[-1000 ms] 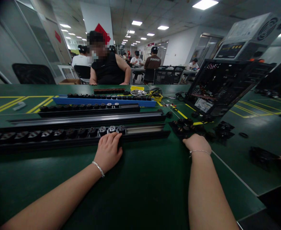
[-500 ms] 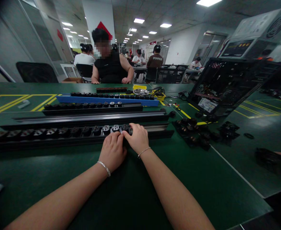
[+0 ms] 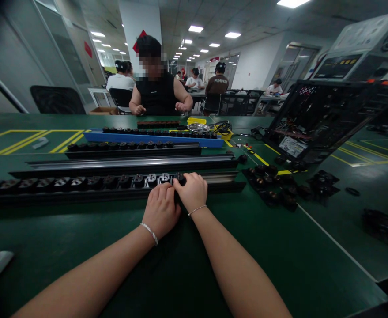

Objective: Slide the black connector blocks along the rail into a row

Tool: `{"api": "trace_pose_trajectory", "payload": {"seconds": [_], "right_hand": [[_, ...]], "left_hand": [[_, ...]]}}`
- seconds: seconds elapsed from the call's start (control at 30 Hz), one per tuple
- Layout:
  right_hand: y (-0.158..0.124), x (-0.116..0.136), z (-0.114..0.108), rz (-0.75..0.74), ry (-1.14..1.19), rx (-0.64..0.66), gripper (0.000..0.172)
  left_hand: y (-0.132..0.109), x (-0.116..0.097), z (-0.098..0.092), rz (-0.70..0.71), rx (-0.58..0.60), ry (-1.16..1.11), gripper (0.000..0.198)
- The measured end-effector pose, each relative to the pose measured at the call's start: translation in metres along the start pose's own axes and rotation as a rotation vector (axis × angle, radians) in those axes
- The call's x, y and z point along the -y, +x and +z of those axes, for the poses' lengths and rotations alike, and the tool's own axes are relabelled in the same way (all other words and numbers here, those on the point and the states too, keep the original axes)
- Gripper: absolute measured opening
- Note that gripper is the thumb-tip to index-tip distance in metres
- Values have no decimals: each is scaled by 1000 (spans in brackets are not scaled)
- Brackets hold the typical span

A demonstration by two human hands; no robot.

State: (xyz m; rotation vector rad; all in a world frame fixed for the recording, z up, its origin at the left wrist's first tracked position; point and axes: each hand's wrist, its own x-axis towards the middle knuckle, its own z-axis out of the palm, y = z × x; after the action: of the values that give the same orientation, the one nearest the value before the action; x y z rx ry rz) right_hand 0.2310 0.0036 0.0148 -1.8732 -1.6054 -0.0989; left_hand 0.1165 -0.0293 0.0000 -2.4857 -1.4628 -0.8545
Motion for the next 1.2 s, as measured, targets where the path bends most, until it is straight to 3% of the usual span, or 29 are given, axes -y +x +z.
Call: {"api": "trace_pose_trajectory", "payload": {"seconds": [1.2], "right_hand": [[0, -13, 0, 9, -73, -96, 25]], "left_hand": [[0, 0, -1, 6, 2, 5, 33]]}}
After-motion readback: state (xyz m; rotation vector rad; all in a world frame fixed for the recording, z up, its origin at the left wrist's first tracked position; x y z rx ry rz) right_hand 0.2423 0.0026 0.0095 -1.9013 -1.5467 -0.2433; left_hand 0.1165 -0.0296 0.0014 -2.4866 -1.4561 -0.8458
